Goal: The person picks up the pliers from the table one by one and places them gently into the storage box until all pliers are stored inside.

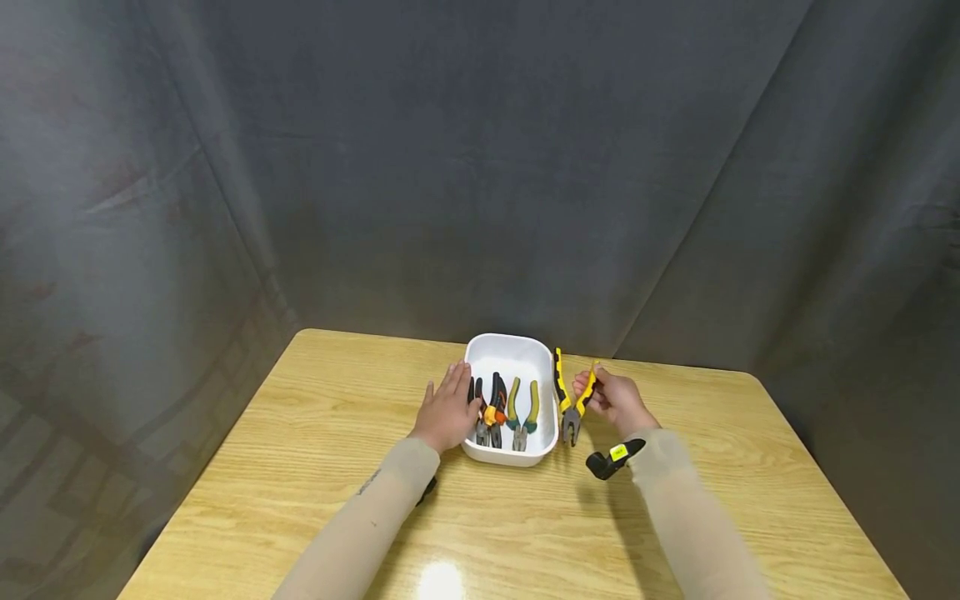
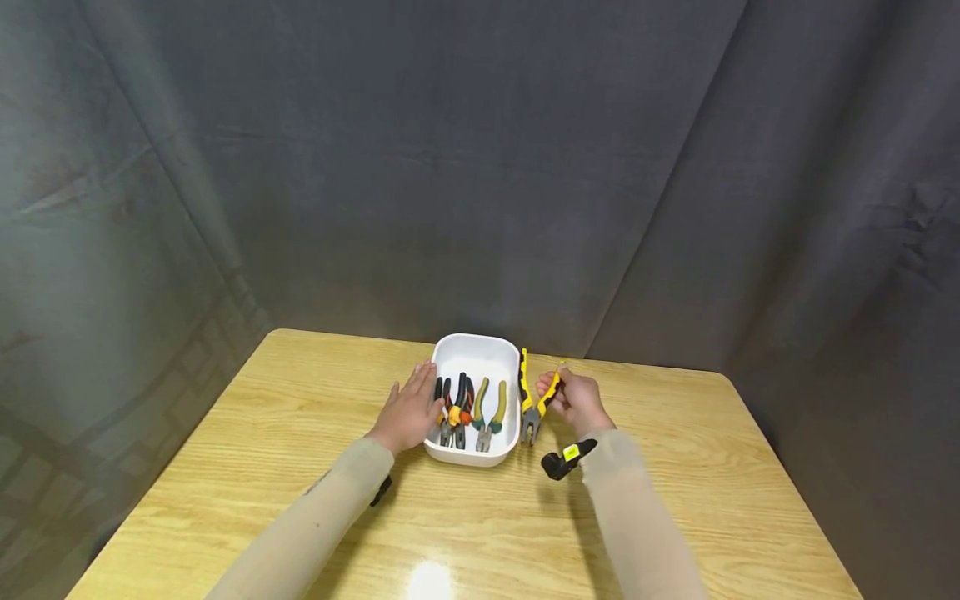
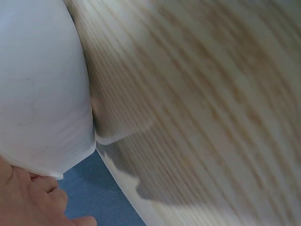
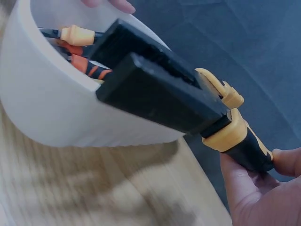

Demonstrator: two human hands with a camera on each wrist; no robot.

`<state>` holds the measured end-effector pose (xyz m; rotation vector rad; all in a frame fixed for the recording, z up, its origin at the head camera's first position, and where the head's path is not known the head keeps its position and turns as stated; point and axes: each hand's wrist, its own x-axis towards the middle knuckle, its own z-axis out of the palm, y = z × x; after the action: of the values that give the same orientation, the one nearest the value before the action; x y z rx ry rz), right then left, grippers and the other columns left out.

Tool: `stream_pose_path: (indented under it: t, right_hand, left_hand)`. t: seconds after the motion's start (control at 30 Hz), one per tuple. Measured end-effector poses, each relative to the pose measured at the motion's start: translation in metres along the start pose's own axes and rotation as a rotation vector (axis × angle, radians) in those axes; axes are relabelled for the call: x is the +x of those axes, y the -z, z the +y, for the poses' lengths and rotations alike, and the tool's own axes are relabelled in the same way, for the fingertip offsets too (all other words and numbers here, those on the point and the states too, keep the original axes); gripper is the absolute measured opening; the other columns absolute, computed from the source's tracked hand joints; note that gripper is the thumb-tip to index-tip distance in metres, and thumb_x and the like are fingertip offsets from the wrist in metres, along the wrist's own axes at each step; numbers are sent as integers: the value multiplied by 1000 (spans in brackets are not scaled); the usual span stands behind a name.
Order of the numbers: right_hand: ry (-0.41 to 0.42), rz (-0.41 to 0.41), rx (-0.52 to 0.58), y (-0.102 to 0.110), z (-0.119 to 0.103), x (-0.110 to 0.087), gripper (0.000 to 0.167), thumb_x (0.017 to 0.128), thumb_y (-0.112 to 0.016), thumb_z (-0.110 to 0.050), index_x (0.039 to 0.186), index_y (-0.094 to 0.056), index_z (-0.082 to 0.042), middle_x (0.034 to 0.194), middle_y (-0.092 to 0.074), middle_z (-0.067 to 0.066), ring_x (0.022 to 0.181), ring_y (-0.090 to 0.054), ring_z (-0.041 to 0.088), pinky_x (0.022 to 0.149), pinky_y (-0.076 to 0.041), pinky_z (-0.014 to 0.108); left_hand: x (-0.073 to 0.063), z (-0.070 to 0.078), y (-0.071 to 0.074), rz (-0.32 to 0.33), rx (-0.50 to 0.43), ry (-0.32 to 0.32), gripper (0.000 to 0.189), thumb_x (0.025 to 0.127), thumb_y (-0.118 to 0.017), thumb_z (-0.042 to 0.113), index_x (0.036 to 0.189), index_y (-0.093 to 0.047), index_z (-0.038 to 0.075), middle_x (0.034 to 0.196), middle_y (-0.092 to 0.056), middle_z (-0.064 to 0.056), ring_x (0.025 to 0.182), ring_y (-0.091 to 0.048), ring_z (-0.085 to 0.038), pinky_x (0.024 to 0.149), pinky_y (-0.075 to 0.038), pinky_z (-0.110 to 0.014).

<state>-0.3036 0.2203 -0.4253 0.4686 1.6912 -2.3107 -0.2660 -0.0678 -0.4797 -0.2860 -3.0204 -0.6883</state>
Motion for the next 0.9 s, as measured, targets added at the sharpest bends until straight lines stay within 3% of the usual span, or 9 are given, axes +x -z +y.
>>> stream_pose_path:
  t: [0.1, 0.3, 0.53, 0.67, 0.9]
  right_hand:
    - [5, 12, -37, -4, 5, 2, 34, 112, -37, -21, 112, -57, 7, 78, -71, 3, 70, -70, 10, 73, -61, 23]
    - [4, 8, -5, -13, 10, 5, 34, 112, -37, -20, 113, -57, 8, 79, -70, 5, 70, -70, 11, 73, -61, 23]
    - [14, 13, -12, -22, 11, 5, 39, 112, -38, -21, 125, -53, 12, 81, -70, 5, 69, -69, 10, 73, -61, 23]
    - [20, 40, -31, -29, 12, 7, 39, 111, -38, -22, 123, -56, 11, 82, -70, 6, 69, -70, 10, 73, -61, 23]
    - [32, 55, -28, -42, 16, 10, 42, 112, -38, -20, 129, -54, 15, 76, -71, 4, 65, -70, 9, 70, -61, 23]
  left_hand:
    - [0, 0, 0, 1, 3, 2, 66, 108, -39, 39, 162, -21, 6, 169, -16, -8, 156, -12, -25, 124, -12, -57]
    - [0, 1, 1, 6, -3, -3, 65, 107, -41, 37, 161, -24, 5, 169, -18, -9, 156, -14, -27, 123, -14, -58]
    - [0, 1, 0, -10, 10, 11, 66, 108, -38, 39, 162, -20, 6, 170, -14, -7, 156, -11, -24, 124, -12, -56]
    - [0, 1, 1, -1, 1, 2, 65, 108, -38, 38, 162, -20, 5, 169, -15, -9, 156, -12, -27, 124, -12, -57]
    - [-1, -2, 0, 1, -6, -14, 65, 109, -38, 37, 162, -20, 5, 169, -15, -10, 156, -12, -28, 124, -11, -58]
